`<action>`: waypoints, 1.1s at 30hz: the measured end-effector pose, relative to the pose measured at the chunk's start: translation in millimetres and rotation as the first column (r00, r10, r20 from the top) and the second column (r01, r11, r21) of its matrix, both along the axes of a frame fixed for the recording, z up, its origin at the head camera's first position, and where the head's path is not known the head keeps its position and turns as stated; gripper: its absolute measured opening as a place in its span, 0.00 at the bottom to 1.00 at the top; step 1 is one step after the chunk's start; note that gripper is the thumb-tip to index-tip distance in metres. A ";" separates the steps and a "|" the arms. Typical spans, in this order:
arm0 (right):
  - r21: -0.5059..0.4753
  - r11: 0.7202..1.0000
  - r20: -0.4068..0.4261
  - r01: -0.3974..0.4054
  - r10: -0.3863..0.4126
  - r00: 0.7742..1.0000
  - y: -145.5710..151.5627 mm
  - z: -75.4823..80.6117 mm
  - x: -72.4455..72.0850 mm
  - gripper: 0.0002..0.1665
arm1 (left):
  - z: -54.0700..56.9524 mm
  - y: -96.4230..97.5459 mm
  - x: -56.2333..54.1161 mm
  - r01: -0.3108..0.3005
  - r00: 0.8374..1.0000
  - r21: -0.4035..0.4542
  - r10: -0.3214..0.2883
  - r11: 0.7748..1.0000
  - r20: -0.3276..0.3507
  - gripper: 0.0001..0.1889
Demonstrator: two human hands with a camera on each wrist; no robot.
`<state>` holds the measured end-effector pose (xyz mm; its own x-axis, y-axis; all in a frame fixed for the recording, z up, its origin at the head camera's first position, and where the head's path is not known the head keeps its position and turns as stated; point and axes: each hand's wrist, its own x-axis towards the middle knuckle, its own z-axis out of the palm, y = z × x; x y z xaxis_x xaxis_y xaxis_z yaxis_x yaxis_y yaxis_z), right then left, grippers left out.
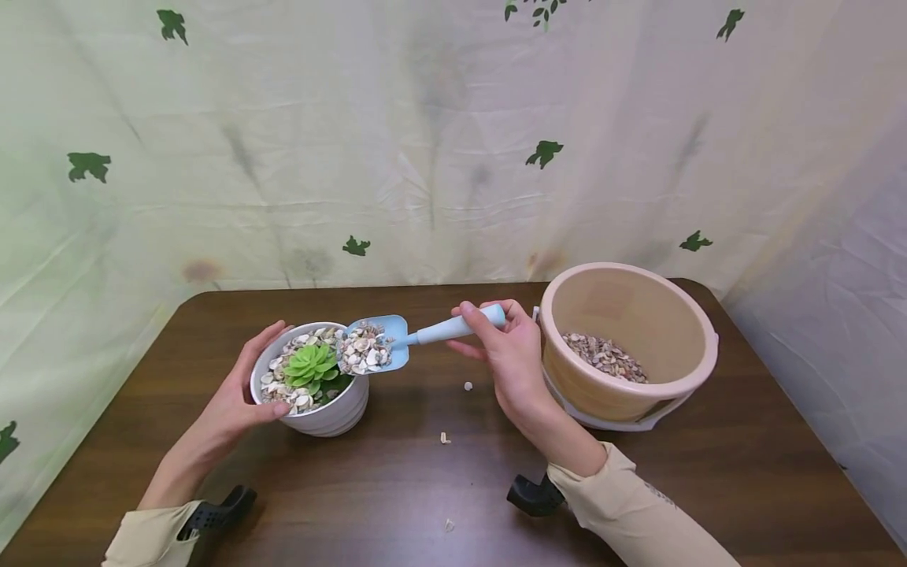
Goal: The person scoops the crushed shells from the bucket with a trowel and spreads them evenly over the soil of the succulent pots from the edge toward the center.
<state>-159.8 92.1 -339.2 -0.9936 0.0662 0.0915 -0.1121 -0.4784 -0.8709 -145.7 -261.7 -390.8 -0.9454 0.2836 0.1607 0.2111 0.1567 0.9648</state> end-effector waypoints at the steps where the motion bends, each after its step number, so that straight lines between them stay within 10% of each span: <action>1: 0.001 1.000 -0.003 0.007 -0.007 1.000 -1.0 -1.5 -0.7 0.10 | 0.1 0.0 -0.8 -0.001 1.000 -0.004 0.001 1.000 0.007 0.51; 12: 0.066 0.996 -0.093 0.057 -0.051 0.994 -8.0 -2.3 -2.4 0.13 | 0.8 -1.1 0.0 -0.041 0.999 -0.079 0.044 0.996 0.032 0.50; 21: 0.113 0.991 -0.159 0.069 -0.051 0.986 -9.3 6.3 -0.2 0.12 | 7.2 -11.4 -4.4 0.030 0.999 -0.261 -0.038 0.965 -0.027 0.53; 33: 0.168 0.984 -0.193 0.055 -0.022 0.981 -7.4 11.6 -2.0 0.14 | 7.9 -11.8 -1.8 0.075 0.997 -0.160 -0.072 0.984 0.028 0.54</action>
<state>-161.8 84.7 -327.6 -0.9540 0.0708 0.2914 -0.2986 -0.3158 -0.9006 -147.5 -273.4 -382.9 -0.9238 0.3729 0.0866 0.2066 0.2951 0.9329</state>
